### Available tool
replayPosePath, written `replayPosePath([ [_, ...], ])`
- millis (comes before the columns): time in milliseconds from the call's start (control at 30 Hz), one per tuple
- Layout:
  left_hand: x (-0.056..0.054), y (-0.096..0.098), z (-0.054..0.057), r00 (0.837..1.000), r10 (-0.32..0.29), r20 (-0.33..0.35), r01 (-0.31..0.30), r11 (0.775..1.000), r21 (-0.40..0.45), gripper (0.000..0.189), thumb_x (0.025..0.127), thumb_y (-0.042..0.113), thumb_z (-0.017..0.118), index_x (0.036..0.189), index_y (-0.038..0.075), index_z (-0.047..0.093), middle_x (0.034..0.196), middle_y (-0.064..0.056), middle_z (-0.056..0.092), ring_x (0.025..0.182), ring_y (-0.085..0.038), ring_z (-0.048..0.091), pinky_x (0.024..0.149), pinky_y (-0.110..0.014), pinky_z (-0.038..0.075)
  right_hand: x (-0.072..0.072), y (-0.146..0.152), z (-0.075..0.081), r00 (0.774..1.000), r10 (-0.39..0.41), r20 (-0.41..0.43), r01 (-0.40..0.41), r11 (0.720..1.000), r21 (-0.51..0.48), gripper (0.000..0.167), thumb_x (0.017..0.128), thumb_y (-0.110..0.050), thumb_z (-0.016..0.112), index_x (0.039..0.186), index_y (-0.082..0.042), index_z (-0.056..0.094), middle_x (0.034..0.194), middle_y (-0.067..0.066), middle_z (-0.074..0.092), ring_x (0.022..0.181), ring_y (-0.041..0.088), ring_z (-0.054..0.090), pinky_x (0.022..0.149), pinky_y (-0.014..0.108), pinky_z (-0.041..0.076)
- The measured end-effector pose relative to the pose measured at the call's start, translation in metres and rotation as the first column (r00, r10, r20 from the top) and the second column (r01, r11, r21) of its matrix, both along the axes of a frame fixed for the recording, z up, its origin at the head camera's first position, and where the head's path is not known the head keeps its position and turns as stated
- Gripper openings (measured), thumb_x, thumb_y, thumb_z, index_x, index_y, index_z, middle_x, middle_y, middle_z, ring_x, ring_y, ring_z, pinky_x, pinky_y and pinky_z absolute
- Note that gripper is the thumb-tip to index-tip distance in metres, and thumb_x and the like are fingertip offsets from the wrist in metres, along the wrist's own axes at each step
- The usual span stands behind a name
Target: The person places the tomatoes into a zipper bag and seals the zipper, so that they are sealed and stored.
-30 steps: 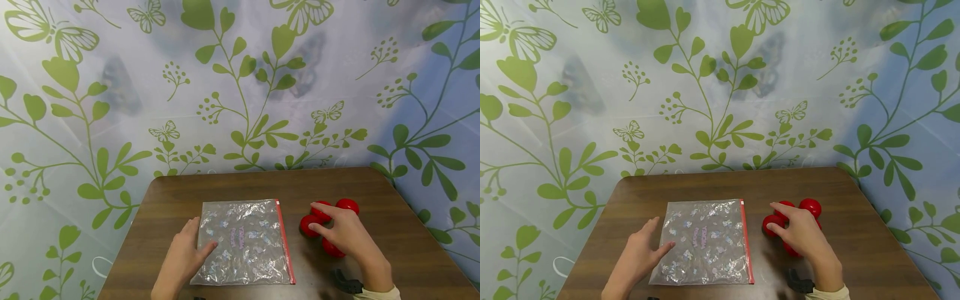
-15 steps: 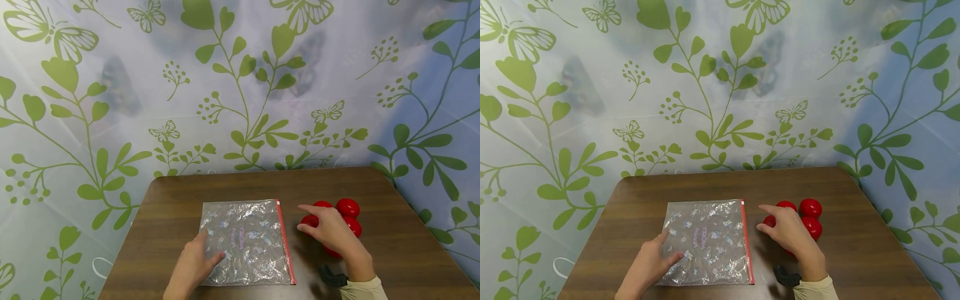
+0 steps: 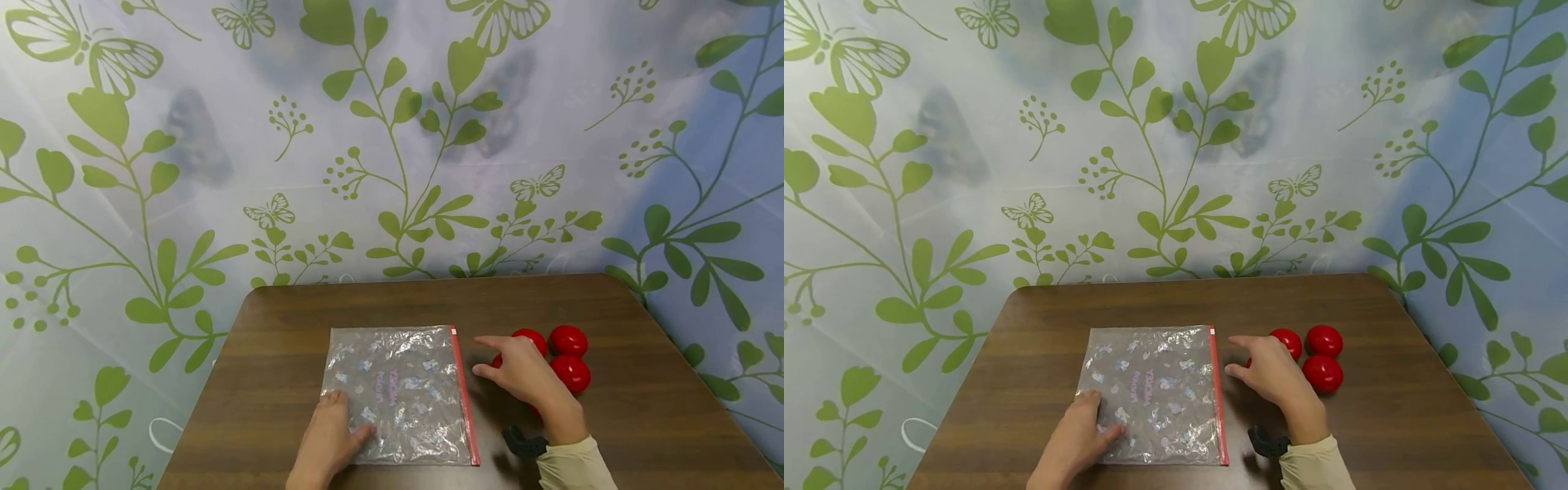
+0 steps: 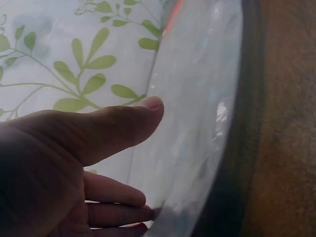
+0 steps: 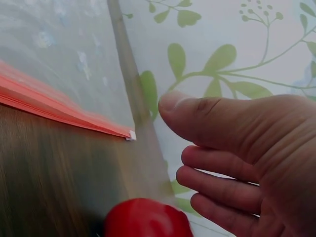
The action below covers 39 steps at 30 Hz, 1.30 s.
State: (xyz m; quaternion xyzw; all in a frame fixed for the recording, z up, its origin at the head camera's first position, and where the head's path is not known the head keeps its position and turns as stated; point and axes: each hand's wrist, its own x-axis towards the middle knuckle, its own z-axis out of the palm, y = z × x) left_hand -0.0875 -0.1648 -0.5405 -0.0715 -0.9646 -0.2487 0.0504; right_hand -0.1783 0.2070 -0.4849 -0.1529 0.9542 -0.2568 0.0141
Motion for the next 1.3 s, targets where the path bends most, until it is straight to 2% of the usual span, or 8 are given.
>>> replayPosePath([
  [100,-0.002,0.002,-0.001,1.000,0.017,0.012,-0.017,1.000,-0.022,0.091,0.080,0.041,0.095,0.136,-0.020,0.057,0.141,-0.042,0.061,0.136,-0.061,0.056,0.117,-0.068,0.044,-0.005,-0.004,-0.004,1.000,0.011,0.002,-0.011,1.000,0.020,0.056,0.090,-0.028,0.091,0.138,-0.006,0.075,0.076,-0.002,0.073,0.069,0.014,0.060,0.081,0.045,0.064],
  [167,-0.003,0.005,0.008,0.997,0.046,0.065,-0.045,0.999,-0.019,0.101,0.076,0.038,0.099,0.142,-0.021,0.052,0.148,-0.043,0.056,0.143,-0.062,0.051,0.122,-0.069,0.039,-0.007,-0.008,-0.006,1.000,0.016,0.012,-0.017,1.000,0.025,0.055,0.090,-0.028,0.091,0.138,-0.005,0.075,0.099,0.008,0.082,0.081,0.022,0.072,0.090,0.052,0.064],
  [267,-0.005,0.008,0.011,0.990,0.086,0.108,-0.081,0.996,-0.048,0.111,0.072,0.039,0.102,0.148,-0.021,0.048,0.154,-0.043,0.050,0.148,-0.060,0.046,0.125,-0.068,0.036,-0.011,-0.013,-0.008,0.999,0.031,0.012,-0.031,0.999,0.034,0.053,0.090,-0.029,0.091,0.135,-0.005,0.076,0.130,0.016,0.079,0.110,0.035,0.078,0.100,0.059,0.061],
  [300,-0.005,0.008,0.012,0.989,0.091,0.114,-0.085,0.995,-0.058,0.112,0.071,0.039,0.103,0.148,-0.021,0.048,0.155,-0.043,0.049,0.149,-0.059,0.045,0.125,-0.069,0.036,-0.012,-0.015,-0.008,0.999,0.034,0.015,-0.034,0.999,0.035,0.053,0.090,-0.028,0.091,0.135,-0.005,0.076,0.132,0.016,0.079,0.118,0.038,0.076,0.102,0.060,0.060],
  [600,-0.009,0.002,0.011,0.983,0.064,0.170,-0.061,0.998,-0.025,0.096,0.080,0.032,0.098,0.147,-0.019,0.051,0.163,-0.042,0.041,0.155,-0.061,0.037,0.128,-0.070,0.030,-0.021,-0.028,-0.018,0.999,0.038,0.019,-0.038,0.998,0.040,0.047,0.091,-0.022,0.090,0.133,-0.004,0.077,0.131,0.015,0.079,0.120,0.038,0.075,0.103,0.059,0.060],
  [1000,-0.012,-0.005,0.011,0.991,0.057,0.121,-0.060,0.998,0.023,0.086,0.081,0.018,0.095,0.146,-0.020,0.053,0.161,-0.042,0.044,0.152,-0.061,0.041,0.127,-0.070,0.031,-0.024,-0.042,-0.028,0.999,-0.032,0.024,0.030,0.996,0.086,0.041,0.091,-0.017,0.089,0.128,-0.003,0.078,0.126,0.016,0.079,0.116,0.039,0.074,0.104,0.059,0.059],
  [1300,-0.014,-0.007,0.008,0.992,0.052,0.117,-0.058,0.997,0.052,0.080,0.082,0.011,0.092,0.145,-0.020,0.053,0.161,-0.041,0.044,0.153,-0.059,0.040,0.127,-0.070,0.031,-0.028,-0.055,-0.039,1.000,0.001,-0.006,0.000,0.995,0.103,0.041,0.090,-0.015,0.089,0.127,0.000,0.079,0.133,0.021,0.077,0.121,0.041,0.074,0.106,0.059,0.059],
])
